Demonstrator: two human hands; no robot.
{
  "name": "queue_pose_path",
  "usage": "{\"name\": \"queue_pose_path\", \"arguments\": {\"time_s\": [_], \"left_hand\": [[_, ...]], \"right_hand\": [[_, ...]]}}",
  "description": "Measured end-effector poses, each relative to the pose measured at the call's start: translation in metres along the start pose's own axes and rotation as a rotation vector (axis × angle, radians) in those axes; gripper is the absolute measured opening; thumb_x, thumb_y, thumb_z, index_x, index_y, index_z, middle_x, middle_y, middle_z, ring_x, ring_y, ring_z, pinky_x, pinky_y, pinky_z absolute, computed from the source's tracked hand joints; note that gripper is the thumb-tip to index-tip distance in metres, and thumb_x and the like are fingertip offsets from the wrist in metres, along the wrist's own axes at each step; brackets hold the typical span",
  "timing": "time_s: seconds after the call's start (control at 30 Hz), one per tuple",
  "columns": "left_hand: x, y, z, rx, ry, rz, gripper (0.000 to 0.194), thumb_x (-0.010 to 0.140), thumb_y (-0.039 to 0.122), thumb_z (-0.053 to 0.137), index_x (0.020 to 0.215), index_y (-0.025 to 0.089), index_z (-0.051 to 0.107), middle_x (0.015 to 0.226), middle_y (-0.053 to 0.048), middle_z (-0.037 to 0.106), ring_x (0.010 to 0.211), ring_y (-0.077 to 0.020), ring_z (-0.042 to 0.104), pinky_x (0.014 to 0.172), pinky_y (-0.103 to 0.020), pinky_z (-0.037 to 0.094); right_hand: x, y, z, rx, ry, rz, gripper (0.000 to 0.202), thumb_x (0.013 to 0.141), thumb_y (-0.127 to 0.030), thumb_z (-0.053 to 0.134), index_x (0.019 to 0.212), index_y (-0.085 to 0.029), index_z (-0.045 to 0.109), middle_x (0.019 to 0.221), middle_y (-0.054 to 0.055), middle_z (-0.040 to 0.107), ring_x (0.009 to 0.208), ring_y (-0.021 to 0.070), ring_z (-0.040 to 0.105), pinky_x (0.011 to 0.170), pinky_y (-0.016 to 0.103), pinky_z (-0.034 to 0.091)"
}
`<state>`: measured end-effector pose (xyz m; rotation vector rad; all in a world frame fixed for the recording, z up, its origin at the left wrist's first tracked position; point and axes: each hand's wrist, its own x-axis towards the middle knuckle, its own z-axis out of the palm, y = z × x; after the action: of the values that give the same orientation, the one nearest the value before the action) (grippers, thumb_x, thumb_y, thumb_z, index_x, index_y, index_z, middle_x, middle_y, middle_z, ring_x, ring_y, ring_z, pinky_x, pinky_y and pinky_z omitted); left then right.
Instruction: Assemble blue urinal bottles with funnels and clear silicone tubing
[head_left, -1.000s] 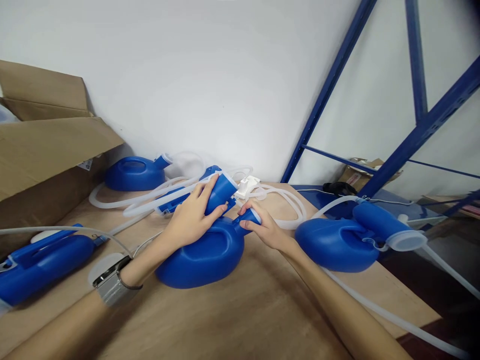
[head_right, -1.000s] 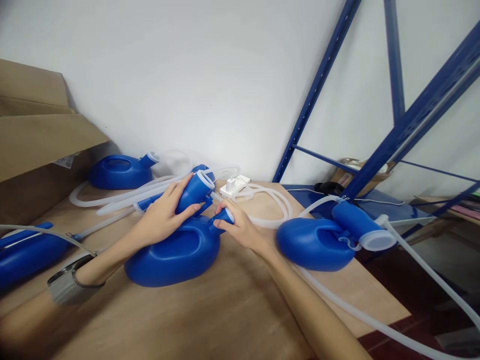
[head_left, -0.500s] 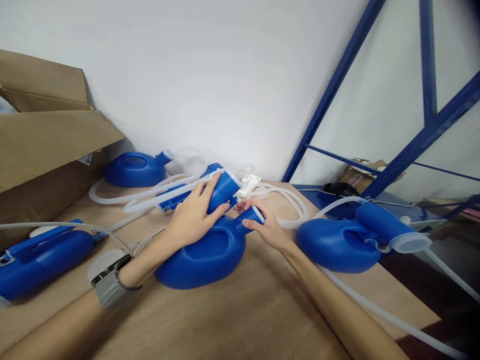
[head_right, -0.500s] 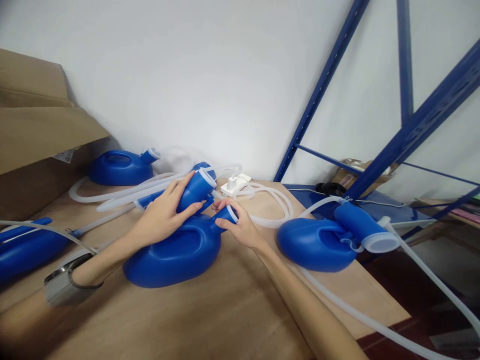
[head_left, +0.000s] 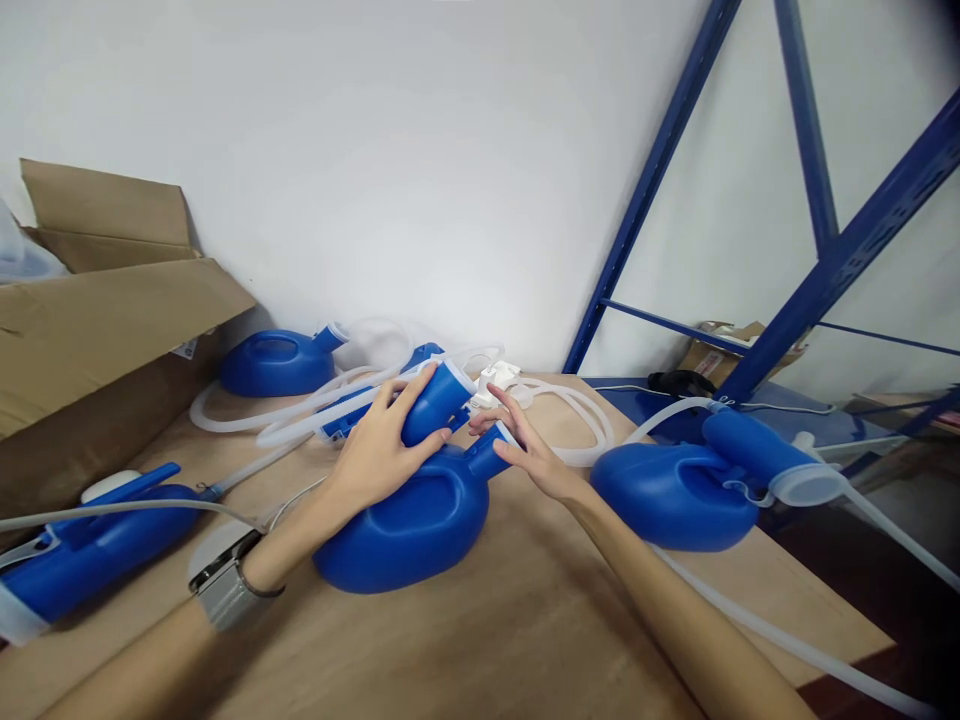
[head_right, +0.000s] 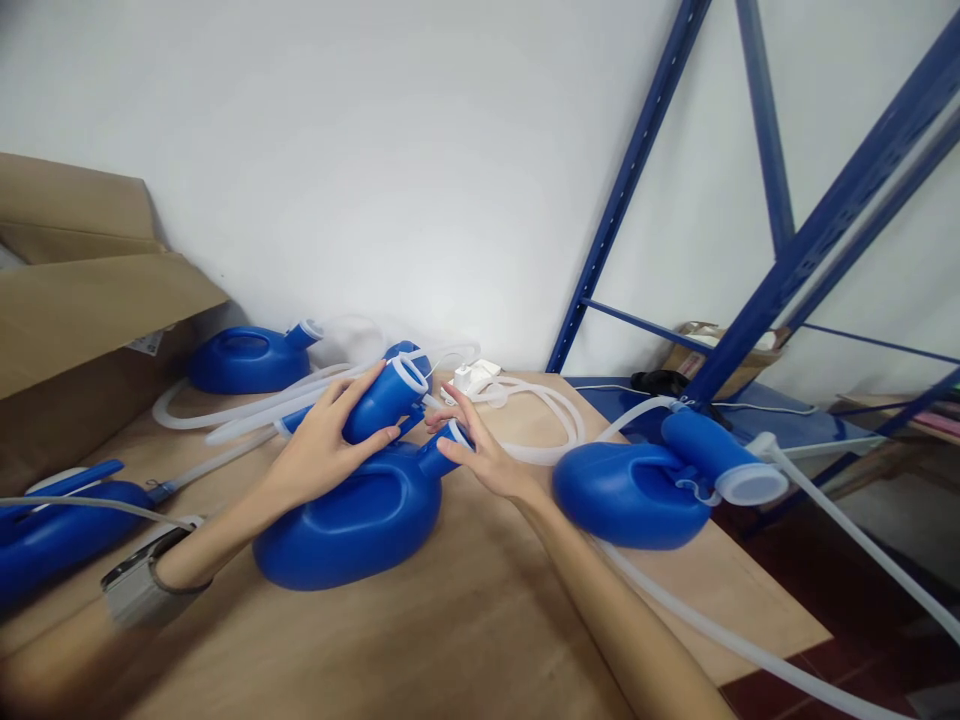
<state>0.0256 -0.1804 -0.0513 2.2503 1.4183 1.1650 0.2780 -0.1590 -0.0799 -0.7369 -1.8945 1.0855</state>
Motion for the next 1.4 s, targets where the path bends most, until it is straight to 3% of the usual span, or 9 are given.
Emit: {"name": "queue_pose_path", "arguments": {"time_s": [0.27,0.67,0.83,0.93,1.1,1.2,1.27,1.33,1.4], "left_hand": [[-0.002,0.003,-0.008,0.112,0.064,0.136,0.068,0.092,0.048,0.063,0.153,0.029,0.04,0.148,-0.012,0.053,0.127,-0.0345,0.06,0.099,-0.049,0.054],[0.012,0.0,-0.057,0.205,0.007,0.122,0.072,0.083,0.065,0.069,0.137,0.021,0.054,0.133,-0.014,0.068,0.117,-0.0368,0.067,0.096,-0.049,0.054],[0.016,-0.007,-0.079,0.218,-0.17,0.133,0.07,0.081,0.068,0.068,0.135,0.024,0.06,0.128,-0.01,0.071,0.112,-0.0357,0.068,0.09,-0.045,0.054],[0.018,-0.011,-0.094,0.227,-0.228,0.114,0.069,0.079,0.069,0.07,0.132,0.026,0.063,0.123,-0.008,0.074,0.107,-0.034,0.069,0.086,-0.042,0.055],[0.017,-0.012,-0.118,0.253,-0.251,0.054,0.069,0.077,0.07,0.07,0.129,0.026,0.066,0.12,-0.006,0.074,0.104,-0.032,0.07,0.082,-0.038,0.055],[0.015,-0.013,-0.124,0.255,-0.296,0.032,0.066,0.076,0.069,0.071,0.126,0.027,0.068,0.122,-0.006,0.073,0.105,-0.0319,0.069,0.081,-0.037,0.054],[0.015,-0.014,-0.125,0.251,-0.33,0.028,0.066,0.076,0.068,0.072,0.127,0.027,0.068,0.124,-0.005,0.073,0.107,-0.0315,0.069,0.084,-0.036,0.054],[0.015,-0.017,-0.123,0.248,-0.348,0.03,0.067,0.076,0.067,0.073,0.129,0.026,0.067,0.124,-0.006,0.073,0.108,-0.031,0.069,0.087,-0.036,0.053],[0.016,-0.021,-0.121,0.243,-0.348,0.028,0.069,0.076,0.066,0.074,0.131,0.024,0.066,0.124,-0.006,0.074,0.109,-0.0307,0.068,0.088,-0.036,0.052]], "right_hand": [[0.029,-0.018,-0.016,-0.075,-0.093,0.173,0.076,0.097,-0.071,0.049,0.161,-0.036,0.029,0.151,0.011,0.053,0.134,0.024,0.057,0.112,0.047,0.048],[0.064,0.026,-0.094,-0.39,0.389,0.359,0.046,0.098,-0.046,0.053,0.136,-0.024,0.063,0.134,0.012,0.068,0.127,0.0285,0.062,0.11,0.05,0.048],[0.055,0.067,-0.093,-0.502,0.55,0.46,0.065,0.092,-0.039,0.055,0.148,-0.008,0.048,0.158,0.026,0.044,0.148,0.0387,0.041,0.121,0.056,0.031],[0.052,0.081,-0.089,-0.517,0.541,0.485,0.066,0.087,-0.037,0.061,0.144,-0.006,0.052,0.153,0.028,0.05,0.145,0.0412,0.045,0.121,0.056,0.032],[0.072,0.045,-0.089,-0.529,0.59,0.42,0.065,0.089,-0.039,0.062,0.147,-0.011,0.049,0.153,0.025,0.05,0.142,0.039,0.049,0.114,0.053,0.043],[0.071,-0.03,-0.057,-0.569,0.653,-0.037,0.041,0.095,-0.041,0.059,0.13,-0.02,0.061,0.137,0.016,0.063,0.128,0.0309,0.061,0.106,0.049,0.05],[0.054,-0.086,-0.011,-0.599,0.609,-0.342,0.021,0.099,-0.039,0.056,0.113,-0.026,0.067,0.12,0.008,0.071,0.116,0.0266,0.066,0.1,0.045,0.054],[0.029,-0.127,0.051,-0.672,0.403,-0.429,0.019,0.102,-0.031,0.051,0.094,-0.028,0.068,0.094,0.003,0.074,0.092,0.0225,0.07,0.085,0.04,0.058],[0.009,-0.14,0.117,-0.808,0.016,-0.506,0.021,0.1,-0.029,0.053,0.085,-0.027,0.068,0.082,0.003,0.074,0.076,0.0224,0.069,0.065,0.039,0.058]]}}
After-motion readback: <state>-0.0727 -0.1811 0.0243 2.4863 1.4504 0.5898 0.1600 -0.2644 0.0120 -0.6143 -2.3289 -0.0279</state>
